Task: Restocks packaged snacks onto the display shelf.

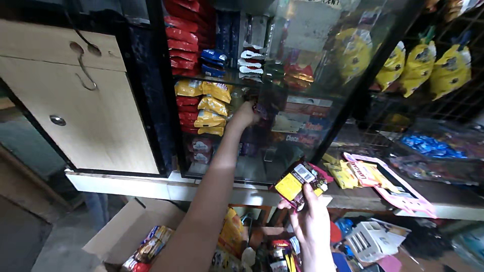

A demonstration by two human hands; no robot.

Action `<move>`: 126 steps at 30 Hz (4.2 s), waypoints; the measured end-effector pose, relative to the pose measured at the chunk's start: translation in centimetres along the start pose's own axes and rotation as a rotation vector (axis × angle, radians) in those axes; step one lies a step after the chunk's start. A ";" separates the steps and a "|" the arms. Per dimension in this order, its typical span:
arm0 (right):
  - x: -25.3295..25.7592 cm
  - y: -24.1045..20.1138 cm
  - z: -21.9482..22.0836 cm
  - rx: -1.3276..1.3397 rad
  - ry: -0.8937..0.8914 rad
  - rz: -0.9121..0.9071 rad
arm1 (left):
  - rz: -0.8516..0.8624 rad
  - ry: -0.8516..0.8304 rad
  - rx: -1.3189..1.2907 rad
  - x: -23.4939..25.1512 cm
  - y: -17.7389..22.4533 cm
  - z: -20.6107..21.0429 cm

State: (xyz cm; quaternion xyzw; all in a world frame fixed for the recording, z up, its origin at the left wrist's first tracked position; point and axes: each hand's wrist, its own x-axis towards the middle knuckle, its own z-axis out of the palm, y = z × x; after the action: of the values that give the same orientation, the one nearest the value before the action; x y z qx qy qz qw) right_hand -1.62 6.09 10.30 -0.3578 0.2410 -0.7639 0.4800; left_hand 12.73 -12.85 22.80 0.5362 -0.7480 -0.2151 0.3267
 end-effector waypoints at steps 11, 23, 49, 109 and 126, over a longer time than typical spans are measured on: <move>0.7 -0.1 -0.2 0.010 -0.012 -0.026 | -0.021 0.144 0.168 2.9 -0.8 2.0; 0.7 0.0 -0.4 0.020 -0.025 -0.003 | 0.002 0.065 0.059 2.3 -0.8 1.5; 1.1 2.7 2.7 -0.291 -0.191 -0.052 | 0.321 0.344 -0.588 -17.3 -3.8 6.3; 0.7 3.5 1.0 -0.519 -0.447 -0.100 | 0.355 -0.085 0.073 -3.8 -4.1 0.1; 0.8 3.7 0.9 -0.600 -0.532 -0.157 | 0.271 0.210 0.010 -1.8 -1.7 0.1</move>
State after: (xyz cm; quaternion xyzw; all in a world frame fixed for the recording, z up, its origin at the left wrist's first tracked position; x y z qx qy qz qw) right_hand 0.88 3.75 8.50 -0.6844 0.2923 -0.5748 0.3402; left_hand 14.17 -11.78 21.10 0.4515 -0.7762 -0.1081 0.4265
